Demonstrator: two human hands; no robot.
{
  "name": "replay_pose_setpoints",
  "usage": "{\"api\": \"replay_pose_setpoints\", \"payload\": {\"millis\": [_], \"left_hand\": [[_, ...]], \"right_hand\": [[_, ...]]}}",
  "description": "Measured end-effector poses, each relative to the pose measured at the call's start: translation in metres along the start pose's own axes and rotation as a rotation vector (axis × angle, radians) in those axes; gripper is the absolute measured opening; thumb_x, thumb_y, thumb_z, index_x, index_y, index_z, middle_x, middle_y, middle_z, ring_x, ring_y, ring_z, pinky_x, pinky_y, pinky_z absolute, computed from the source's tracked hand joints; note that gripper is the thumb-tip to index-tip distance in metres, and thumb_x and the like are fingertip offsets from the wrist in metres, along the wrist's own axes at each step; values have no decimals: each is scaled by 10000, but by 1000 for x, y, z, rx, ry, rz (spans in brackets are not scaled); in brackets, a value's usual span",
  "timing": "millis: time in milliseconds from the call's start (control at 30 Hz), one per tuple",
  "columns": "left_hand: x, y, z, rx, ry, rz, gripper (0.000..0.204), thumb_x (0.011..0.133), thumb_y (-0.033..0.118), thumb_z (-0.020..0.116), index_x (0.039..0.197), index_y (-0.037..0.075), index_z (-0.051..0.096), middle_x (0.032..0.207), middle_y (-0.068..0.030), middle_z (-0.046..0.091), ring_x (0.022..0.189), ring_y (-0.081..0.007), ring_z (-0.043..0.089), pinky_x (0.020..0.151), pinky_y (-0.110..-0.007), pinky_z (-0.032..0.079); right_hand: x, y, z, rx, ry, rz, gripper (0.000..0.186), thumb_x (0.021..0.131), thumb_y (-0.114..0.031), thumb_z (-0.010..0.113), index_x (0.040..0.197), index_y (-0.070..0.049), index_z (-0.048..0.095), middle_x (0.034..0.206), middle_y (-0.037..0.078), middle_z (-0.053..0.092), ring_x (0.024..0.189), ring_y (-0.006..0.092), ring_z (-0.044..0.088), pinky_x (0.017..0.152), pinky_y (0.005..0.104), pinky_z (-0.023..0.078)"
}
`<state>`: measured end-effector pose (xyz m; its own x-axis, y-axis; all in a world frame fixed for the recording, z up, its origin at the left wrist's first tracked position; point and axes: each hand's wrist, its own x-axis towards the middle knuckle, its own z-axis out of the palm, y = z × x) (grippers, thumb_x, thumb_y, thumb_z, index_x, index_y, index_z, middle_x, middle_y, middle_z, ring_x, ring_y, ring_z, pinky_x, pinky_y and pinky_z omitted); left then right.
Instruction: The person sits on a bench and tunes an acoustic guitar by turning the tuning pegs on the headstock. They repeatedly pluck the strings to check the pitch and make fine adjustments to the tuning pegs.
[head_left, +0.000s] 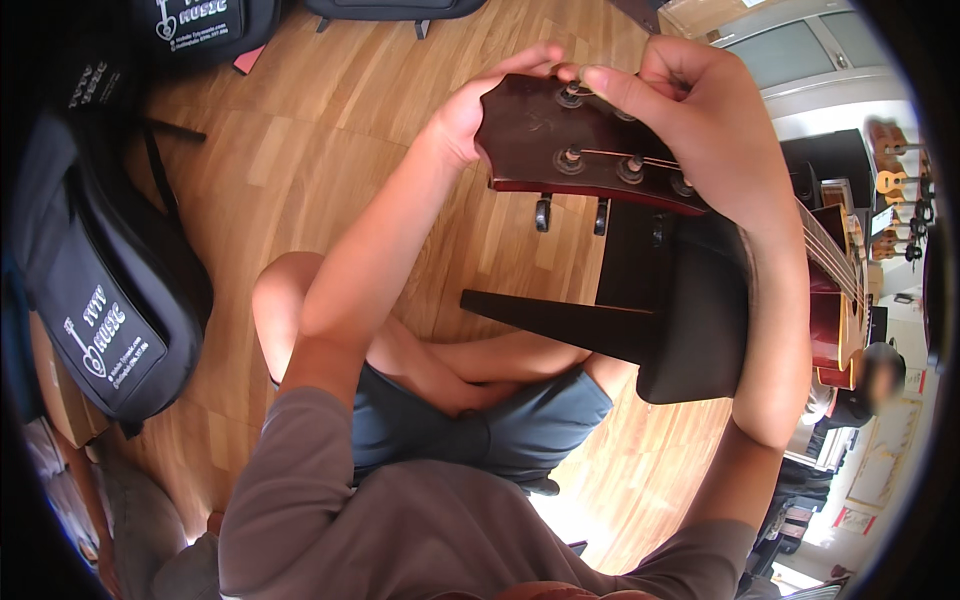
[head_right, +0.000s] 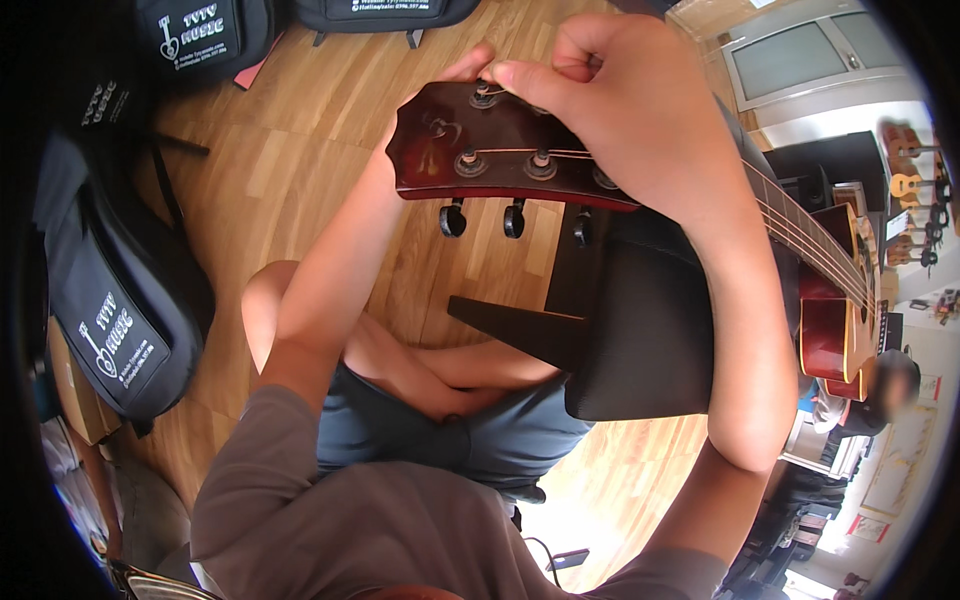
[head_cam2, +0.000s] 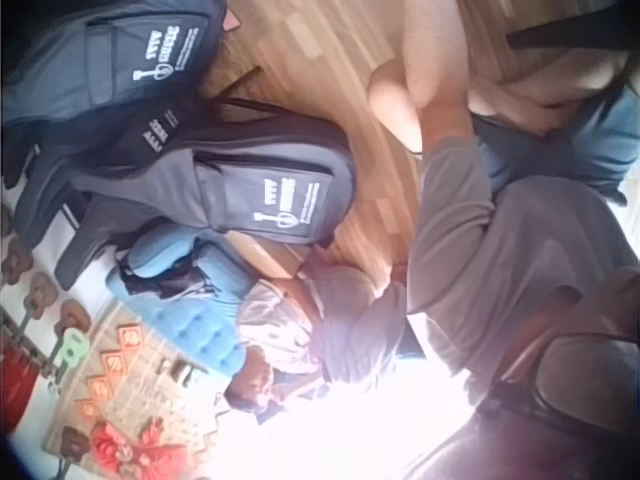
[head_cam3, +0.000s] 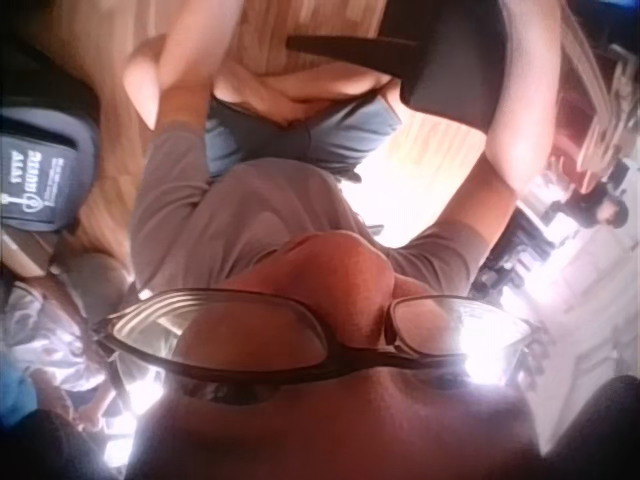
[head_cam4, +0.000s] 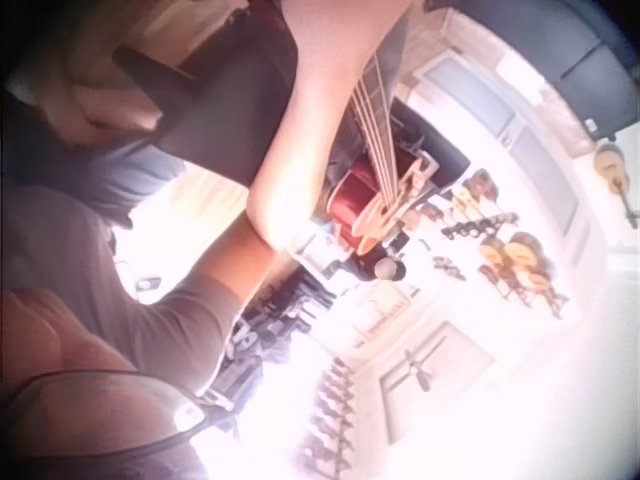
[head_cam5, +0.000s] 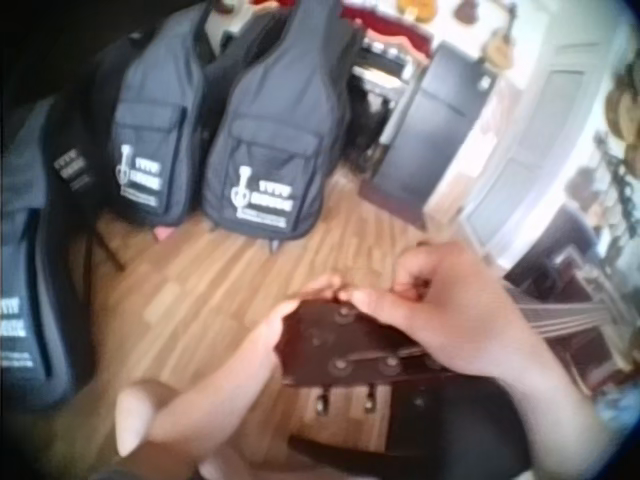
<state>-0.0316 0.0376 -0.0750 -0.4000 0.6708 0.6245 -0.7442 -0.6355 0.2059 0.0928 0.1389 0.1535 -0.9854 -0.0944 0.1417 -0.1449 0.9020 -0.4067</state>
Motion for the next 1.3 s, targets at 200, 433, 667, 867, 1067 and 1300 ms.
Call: {"api": "replay_pose_setpoints", "payload": {"millis": [200, 433, 667, 867, 1067, 1300], "left_hand": [[1, -14, -2, -171, 118, -71, 196, 1036, 262, 518, 1183, 152, 586, 1165, -86, 666, 1107, -283, 648, 951, -470, 575], [3, -3, 27, 219, 380, 9, 252, 930, 213, 668, 1145, 142, 556, 1009, -46, 646, 877, -176, 686, 743, -350, 615], [13, 7, 65, 389, 380, 59, 209, 899, 91, 651, 1080, 125, 553, 1045, -64, 640, 922, -209, 685, 751, -332, 583], [8, 0, 26, -154, 196, -87, 174, 963, 162, 641, 1130, 135, 598, 1067, -128, 689, 944, -281, 715, 800, -422, 630], [14, -24, 32, -100, 220, 92, 229, 943, 237, 684, 1125, 136, 589, 1084, -130, 678, 923, -298, 725, 729, -463, 642], [10, -16, 33, 62, 284, 78, 299, 918, 232, 714, 1143, 132, 544, 1059, -128, 662, 880, -272, 725, 693, -417, 648]], "right_hand": [[-1, -2, -6, -20, 32, -72, 508, 843, -327, 783, 603, -21, 456, 536, 71, 425, 519, 166, 405, 520, 348, 365], [0, 0, -6, -2, 6, -48, 440, 866, -342, 743, 650, -3, 564, 579, 135, 566, 538, 269, 558, 561, 390, 446], [-1, -4, -10, -11, -9, -15, 397, 856, -365, 747, 711, -6, 657, 627, 159, 629, 607, 307, 650, 616, 402, 507], [-1, -6, -14, -44, -22, 26, 392, 851, -370, 746, 723, -6, 673, 707, 182, 669, 699, 341, 685, 677, 427, 535], [-1, -11, -17, -45, -69, 72, 341, 871, -356, 729, 813, -21, 705, 796, 165, 710, 792, 337, 709, 747, 427, 554], [-4, -7, -11, 43, -4, 5, 412, 861, -317, 756, 667, -18, 549, 641, 129, 589, 609, 275, 575, 623, 403, 474]]}}
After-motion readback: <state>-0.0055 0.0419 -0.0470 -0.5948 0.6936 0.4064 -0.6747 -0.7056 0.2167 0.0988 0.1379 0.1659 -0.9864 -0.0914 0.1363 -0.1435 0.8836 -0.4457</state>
